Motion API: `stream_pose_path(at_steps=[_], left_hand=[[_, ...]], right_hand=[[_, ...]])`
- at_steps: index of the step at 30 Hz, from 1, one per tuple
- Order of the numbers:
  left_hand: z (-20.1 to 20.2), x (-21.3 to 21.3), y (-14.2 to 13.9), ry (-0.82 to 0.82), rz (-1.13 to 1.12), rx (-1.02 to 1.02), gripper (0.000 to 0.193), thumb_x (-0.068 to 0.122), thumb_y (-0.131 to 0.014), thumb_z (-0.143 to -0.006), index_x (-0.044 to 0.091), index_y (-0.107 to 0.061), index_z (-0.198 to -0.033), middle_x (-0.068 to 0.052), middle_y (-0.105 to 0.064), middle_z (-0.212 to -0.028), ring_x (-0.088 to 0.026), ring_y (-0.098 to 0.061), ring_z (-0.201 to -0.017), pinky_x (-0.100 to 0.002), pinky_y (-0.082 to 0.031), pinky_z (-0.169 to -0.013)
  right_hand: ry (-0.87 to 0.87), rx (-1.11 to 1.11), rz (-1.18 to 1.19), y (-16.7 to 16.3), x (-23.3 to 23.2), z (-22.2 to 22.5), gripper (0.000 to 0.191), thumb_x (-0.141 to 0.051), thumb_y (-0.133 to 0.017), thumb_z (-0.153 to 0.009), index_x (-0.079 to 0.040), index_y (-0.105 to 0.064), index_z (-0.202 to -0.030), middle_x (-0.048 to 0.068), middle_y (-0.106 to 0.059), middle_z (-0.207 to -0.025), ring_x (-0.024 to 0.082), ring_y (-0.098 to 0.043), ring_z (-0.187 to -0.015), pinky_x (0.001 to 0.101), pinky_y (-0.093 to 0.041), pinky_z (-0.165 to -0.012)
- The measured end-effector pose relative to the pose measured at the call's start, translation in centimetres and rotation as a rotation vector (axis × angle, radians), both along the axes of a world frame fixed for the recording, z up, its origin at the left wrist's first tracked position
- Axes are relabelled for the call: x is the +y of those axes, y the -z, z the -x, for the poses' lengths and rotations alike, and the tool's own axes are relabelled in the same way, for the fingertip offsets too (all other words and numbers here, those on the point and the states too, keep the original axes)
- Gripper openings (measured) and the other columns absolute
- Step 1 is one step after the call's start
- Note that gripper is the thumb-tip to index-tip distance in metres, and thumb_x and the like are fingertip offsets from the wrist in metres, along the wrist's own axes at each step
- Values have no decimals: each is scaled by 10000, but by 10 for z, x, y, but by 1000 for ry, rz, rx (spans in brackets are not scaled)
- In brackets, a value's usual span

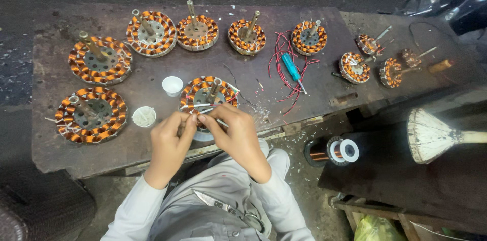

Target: The person sits on the floor and works on electric motor components, using a screwdriver to adjust internal wiring and a small metal tool to manipulate connections within a motor housing. They handle copper-wound stators and a beige motor casing throughout the process.

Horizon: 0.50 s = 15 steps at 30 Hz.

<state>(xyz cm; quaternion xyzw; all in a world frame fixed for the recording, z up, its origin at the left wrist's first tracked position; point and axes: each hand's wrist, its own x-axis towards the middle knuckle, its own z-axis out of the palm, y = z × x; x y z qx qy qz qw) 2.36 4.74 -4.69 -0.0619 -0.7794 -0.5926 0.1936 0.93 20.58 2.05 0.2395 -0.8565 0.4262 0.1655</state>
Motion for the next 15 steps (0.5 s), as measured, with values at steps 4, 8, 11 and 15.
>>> stream_pose_path(at_steps=[4,8,11,15], left_hand=[[1,-20,-12,64,74,74,97,89,-700,-953,29,-730,-1023,-85,-723,-901,-184,-684,-757,-325,-515,-667],[17,-42,-29,299,169,155,212,93,-689,-898,23,-718,-1097,-119,-681,-1072,-210,-706,-920,-331,-541,-779],[34,-49,-39,495,272,151,253,101,-703,-847,32,-737,-1089,-115,-690,-1061,-250,-694,-949,-362,-529,-800],[54,-52,-42,618,401,168,222,128,-731,-842,59,-765,-1049,-86,-737,-981,-290,-683,-945,-397,-520,-824]], right_hand=[[13,-196,52,-11,18,-9,186,-50,-745,-874,-8,-680,-1044,88,-677,-919,206,-695,-712,304,-530,-599],[23,-164,4,-18,27,-12,166,-7,-724,-882,-21,-705,-1047,89,-673,-941,200,-679,-748,303,-533,-660],[29,-121,-32,-20,27,-12,175,8,-726,-870,-21,-705,-1041,97,-672,-962,222,-675,-783,312,-526,-682],[-25,63,-76,-22,27,-13,197,21,-716,-871,-31,-694,-1060,99,-668,-1010,265,-687,-922,341,-531,-787]])
